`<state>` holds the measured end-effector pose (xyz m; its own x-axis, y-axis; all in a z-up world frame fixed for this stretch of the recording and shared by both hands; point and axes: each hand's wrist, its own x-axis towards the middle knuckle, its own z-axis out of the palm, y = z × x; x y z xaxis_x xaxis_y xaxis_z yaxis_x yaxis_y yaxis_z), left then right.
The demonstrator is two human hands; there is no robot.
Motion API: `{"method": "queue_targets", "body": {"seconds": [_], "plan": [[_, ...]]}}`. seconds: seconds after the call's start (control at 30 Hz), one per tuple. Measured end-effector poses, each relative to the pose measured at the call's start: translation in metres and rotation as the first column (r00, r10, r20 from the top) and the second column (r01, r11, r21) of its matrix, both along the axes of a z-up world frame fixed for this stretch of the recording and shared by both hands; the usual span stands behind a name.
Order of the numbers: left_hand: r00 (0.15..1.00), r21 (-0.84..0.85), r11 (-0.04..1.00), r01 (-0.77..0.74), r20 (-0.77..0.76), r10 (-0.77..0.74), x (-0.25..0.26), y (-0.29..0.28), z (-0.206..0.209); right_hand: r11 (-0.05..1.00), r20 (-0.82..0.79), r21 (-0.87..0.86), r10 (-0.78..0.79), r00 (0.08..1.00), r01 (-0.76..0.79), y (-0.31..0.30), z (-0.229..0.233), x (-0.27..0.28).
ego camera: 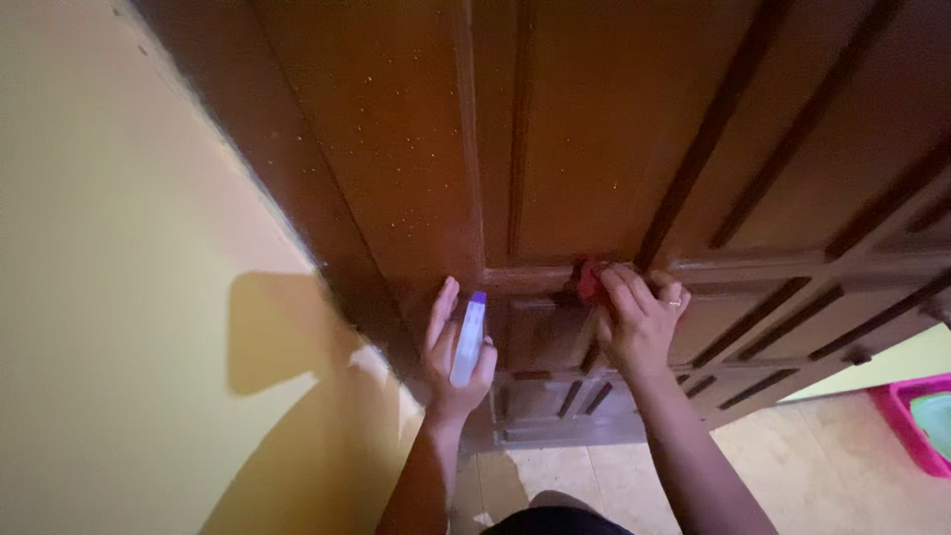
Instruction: The person cleans a wooden door by spraying a liquid from a spray bottle and wiping the surface with a red cloth. The person repeatedly sprays and wipes different sections of the door, including the panels and edges, throughout the clip.
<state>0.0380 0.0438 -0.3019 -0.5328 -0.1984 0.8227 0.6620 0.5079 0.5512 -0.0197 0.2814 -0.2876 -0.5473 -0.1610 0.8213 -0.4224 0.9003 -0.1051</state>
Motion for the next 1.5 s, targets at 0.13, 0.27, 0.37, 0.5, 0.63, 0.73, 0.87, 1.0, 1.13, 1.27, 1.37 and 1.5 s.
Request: {"method": "queue_targets", "body": {"seconds": [0.13, 0.27, 0.37, 0.5, 0.63, 0.73, 0.87, 1.0, 1.13, 1.27, 1.37, 1.5], "plan": [[0.999, -0.006, 0.999, -0.032, 0.035, 0.032, 0.000, 0.004, -0.005, 0.998, 0.070, -0.056, 0.017, 0.997, -0.013, -0.018, -0.009, -0.001], [0.997, -0.079, 0.994, -0.072, -0.030, 0.070, 0.000, 0.012, 0.001, 0.976, 0.041, 0.053, 0.211, 0.977, -0.213, -0.089, -0.003, -0.004], [0.996, -0.138, 0.987, -0.084, -0.003, 0.084, 0.007, 0.021, -0.003, 0.952, 0.039, 0.005, 0.307, 0.951, -0.307, -0.088, 0.002, 0.004], [0.994, -0.032, 0.999, 0.000, 0.106, 0.004, 0.013, 0.021, -0.023, 0.951, 0.119, -0.040, 0.309, 0.944, -0.306, -0.034, -0.004, -0.001], [0.994, -0.059, 0.997, 0.041, 0.102, -0.034, 0.013, 0.026, -0.051, 0.973, -0.080, -0.202, 0.101, 0.992, -0.116, 0.038, -0.006, 0.006], [0.998, -0.337, 0.941, 0.034, 0.060, -0.015, 0.002, 0.035, -0.069, 0.949, -0.279, -0.303, -0.004, 0.960, -0.084, 0.063, 0.005, 0.005], [1.000, -0.295, 0.955, -0.011, 0.006, 0.013, -0.001, 0.061, -0.044, 0.971, -0.210, -0.240, -0.054, 0.976, 0.002, 0.068, 0.019, 0.000], [0.999, -0.292, 0.956, 0.033, 0.031, -0.025, 0.001, 0.081, 0.000, 0.971, -0.048, 0.126, -0.197, 0.979, 0.202, 0.036, -0.007, -0.004], [0.999, -0.305, 0.951, 0.044, 0.020, -0.040, -0.003, 0.095, 0.008, 0.985, -0.058, -0.161, 0.045, 0.997, -0.054, 0.039, -0.031, 0.000], [0.954, -0.126, 0.973, 0.193, 0.258, -0.156, -0.006, 0.107, -0.004, 0.967, -0.215, -0.238, 0.034, 0.976, -0.086, 0.070, -0.031, -0.020], [0.828, 0.082, 0.951, 0.297, 0.474, -0.299, -0.002, 0.112, -0.024, 0.897, -0.246, -0.439, -0.182, 0.952, 0.058, 0.109, -0.022, -0.031], [0.912, 0.042, 0.956, 0.292, 0.288, -0.291, -0.009, 0.127, -0.045, 0.919, -0.182, -0.371, -0.215, 0.960, 0.135, 0.121, -0.019, -0.030]]}}
